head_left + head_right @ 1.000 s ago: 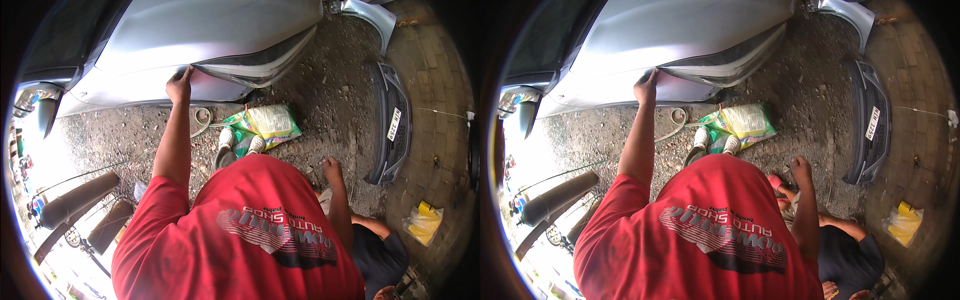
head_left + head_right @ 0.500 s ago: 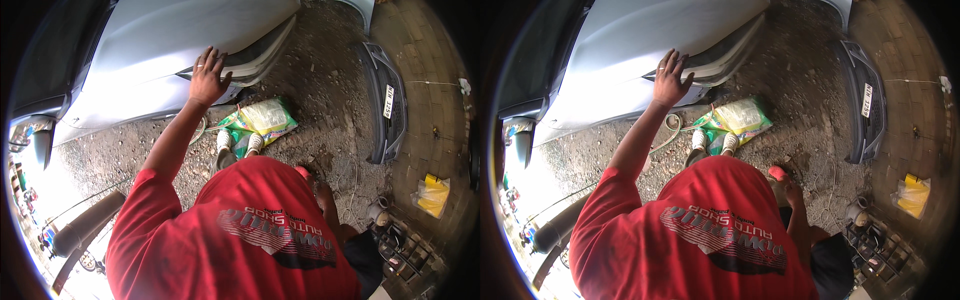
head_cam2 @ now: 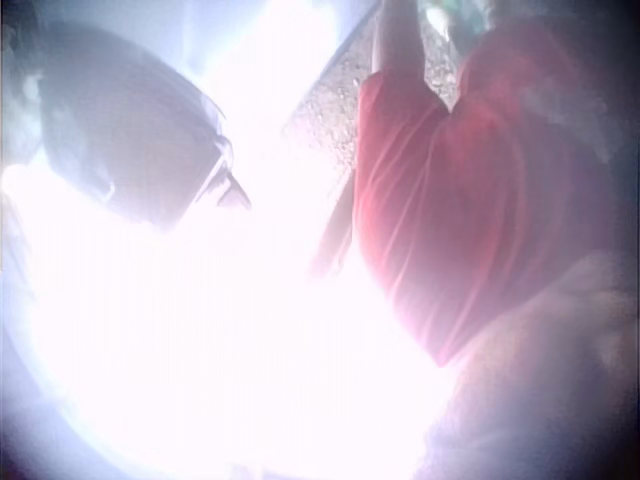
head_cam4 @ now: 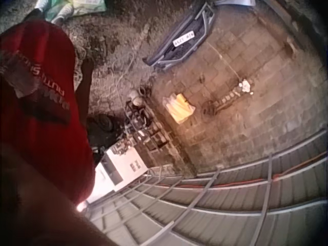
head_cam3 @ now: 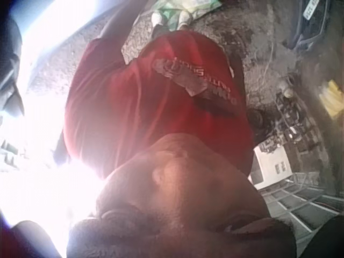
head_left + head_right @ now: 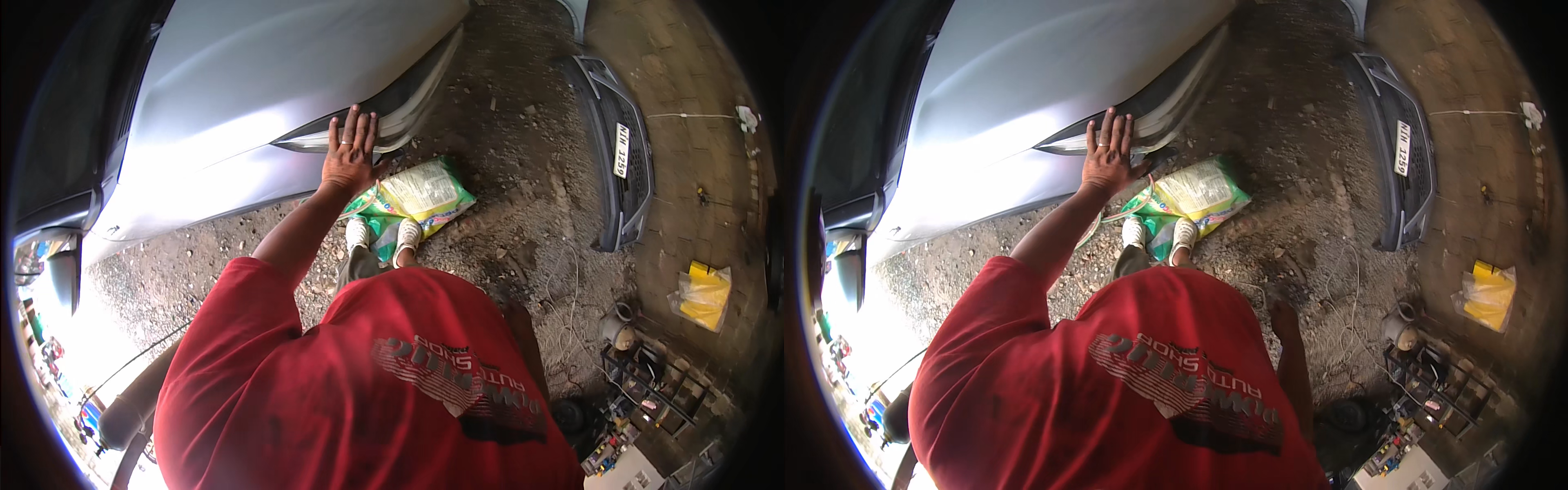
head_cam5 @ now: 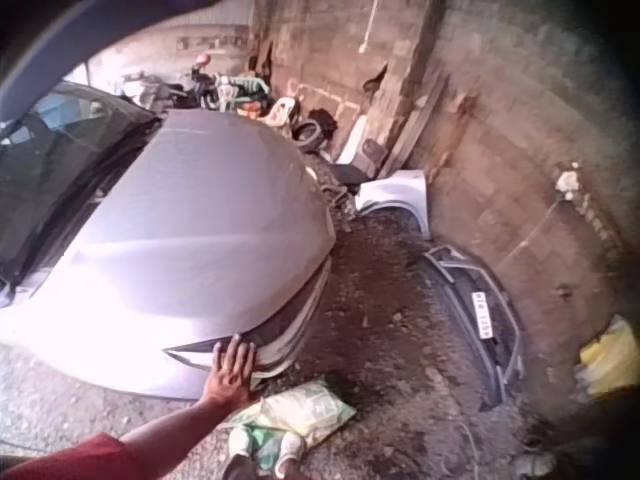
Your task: The person uses a T-handle wrench to tighten a bolt on the red car's fender near the headlight, then presses down on a new silver hood panel to align it with the front fender and headlight assembly.
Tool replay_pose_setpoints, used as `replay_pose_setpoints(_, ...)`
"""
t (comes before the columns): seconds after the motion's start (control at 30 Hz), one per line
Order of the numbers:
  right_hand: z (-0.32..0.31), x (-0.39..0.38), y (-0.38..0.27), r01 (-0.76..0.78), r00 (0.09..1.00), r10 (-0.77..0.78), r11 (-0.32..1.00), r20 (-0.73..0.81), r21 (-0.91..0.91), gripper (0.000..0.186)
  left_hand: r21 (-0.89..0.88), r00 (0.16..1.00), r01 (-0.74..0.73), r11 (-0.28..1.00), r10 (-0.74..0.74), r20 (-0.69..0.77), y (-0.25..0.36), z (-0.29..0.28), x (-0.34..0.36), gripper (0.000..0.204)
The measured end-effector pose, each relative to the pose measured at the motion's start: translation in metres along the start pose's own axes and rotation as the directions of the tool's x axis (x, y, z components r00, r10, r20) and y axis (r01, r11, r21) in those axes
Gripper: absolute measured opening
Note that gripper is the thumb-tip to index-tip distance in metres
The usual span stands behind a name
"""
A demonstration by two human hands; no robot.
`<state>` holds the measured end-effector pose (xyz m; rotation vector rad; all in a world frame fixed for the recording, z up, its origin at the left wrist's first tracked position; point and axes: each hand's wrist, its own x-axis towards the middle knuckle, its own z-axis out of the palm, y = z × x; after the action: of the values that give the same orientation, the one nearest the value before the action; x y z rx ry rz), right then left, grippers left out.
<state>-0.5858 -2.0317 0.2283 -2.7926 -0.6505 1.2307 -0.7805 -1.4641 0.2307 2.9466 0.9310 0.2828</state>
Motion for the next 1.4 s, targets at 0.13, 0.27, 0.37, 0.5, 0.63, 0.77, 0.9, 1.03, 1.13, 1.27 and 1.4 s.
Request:
replay_pose_setpoints(0.13,0.008,0.013,0.055,-0.103,0.995,0.103,0.994,-0.006,0.034,0.032,-0.018,0.995,-0.085,0.996,0.086,0.050,0.002,-0.017,0.006,0.101)
replay_pose_setpoints(0.27,0.026,0.040,0.062,-0.204,0.979,0.204,0.971,-0.018,-0.125,0.034,-0.084,0.881,-0.453,0.887,0.460,0.107,-0.002,-0.032,0.043,0.080)
replay_pose_setpoints(0.37,0.043,0.059,0.038,0.139,0.990,-0.128,0.910,0.055,-0.391,0.034,-0.117,0.636,-0.757,0.643,0.766,0.096,-0.003,-0.032,0.099,0.066)
replay_pose_setpoints(0.5,0.069,0.069,-0.006,-0.053,0.996,0.061,0.992,-0.064,0.118,0.032,-0.013,0.515,-0.846,0.533,0.824,0.237,0.000,-0.023,0.119,0.055)
replay_pose_setpoints(0.63,0.068,0.066,-0.043,-0.136,0.990,0.142,0.937,0.005,0.321,0.033,-0.014,0.509,-0.844,0.536,0.810,0.291,0.003,-0.026,0.111,0.047)
replay_pose_setpoints(0.77,0.066,0.096,-0.048,-0.275,0.959,0.234,0.907,0.159,0.319,0.036,-0.038,0.530,-0.824,0.565,0.794,0.298,0.004,-0.015,0.112,0.062)
replay_pose_setpoints(0.9,0.021,0.115,-0.056,-0.289,0.957,0.257,0.875,0.134,0.388,0.037,-0.029,0.532,-0.823,0.568,0.787,0.312,0.002,-0.008,0.111,0.059)
replay_pose_setpoints(1.03,-0.034,0.132,-0.064,-0.322,0.947,0.296,0.863,0.125,0.390,0.041,0.035,0.544,-0.819,0.572,0.756,0.365,0.008,-0.018,0.103,0.053)
replay_pose_setpoints(1.13,-0.008,0.146,-0.044,-0.068,0.936,0.200,0.910,-0.288,0.410,0.034,0.074,0.542,-0.832,0.549,0.780,0.312,0.010,-0.012,0.112,0.057)
replay_pose_setpoints(1.27,0.014,0.149,-0.018,-0.097,0.977,0.174,0.881,-0.126,0.462,0.035,0.145,0.504,-0.860,0.490,0.772,0.387,0.010,-0.013,0.117,0.061)
replay_pose_setpoints(1.4,0.015,0.109,-0.010,-0.170,0.985,0.159,0.898,0.062,0.406,0.035,0.190,0.491,-0.868,0.458,0.737,0.465,0.007,-0.016,0.103,0.059)
